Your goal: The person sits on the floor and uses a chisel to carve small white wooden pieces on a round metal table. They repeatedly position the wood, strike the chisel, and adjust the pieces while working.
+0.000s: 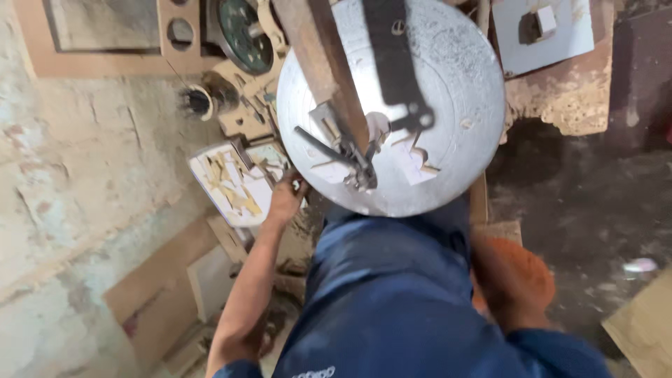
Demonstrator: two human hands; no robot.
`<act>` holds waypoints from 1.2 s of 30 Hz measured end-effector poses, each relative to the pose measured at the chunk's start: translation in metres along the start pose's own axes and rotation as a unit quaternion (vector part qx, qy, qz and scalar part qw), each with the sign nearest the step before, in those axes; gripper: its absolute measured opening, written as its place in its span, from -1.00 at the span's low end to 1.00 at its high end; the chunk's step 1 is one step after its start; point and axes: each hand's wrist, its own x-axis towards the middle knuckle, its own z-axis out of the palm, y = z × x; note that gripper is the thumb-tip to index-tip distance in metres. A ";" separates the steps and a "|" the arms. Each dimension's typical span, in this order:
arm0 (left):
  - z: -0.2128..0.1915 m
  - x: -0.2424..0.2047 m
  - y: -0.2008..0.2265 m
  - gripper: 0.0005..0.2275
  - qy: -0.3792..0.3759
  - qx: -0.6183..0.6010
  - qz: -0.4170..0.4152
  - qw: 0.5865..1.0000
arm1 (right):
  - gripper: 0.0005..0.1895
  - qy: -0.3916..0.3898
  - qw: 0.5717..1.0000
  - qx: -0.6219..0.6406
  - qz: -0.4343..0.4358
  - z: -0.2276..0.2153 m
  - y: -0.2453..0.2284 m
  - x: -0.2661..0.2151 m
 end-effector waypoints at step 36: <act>0.118 -0.166 -0.018 -0.80 0.420 -0.317 0.110 0.843 | -0.79 0.413 0.853 -0.088 -0.306 -0.163 -0.026 -0.084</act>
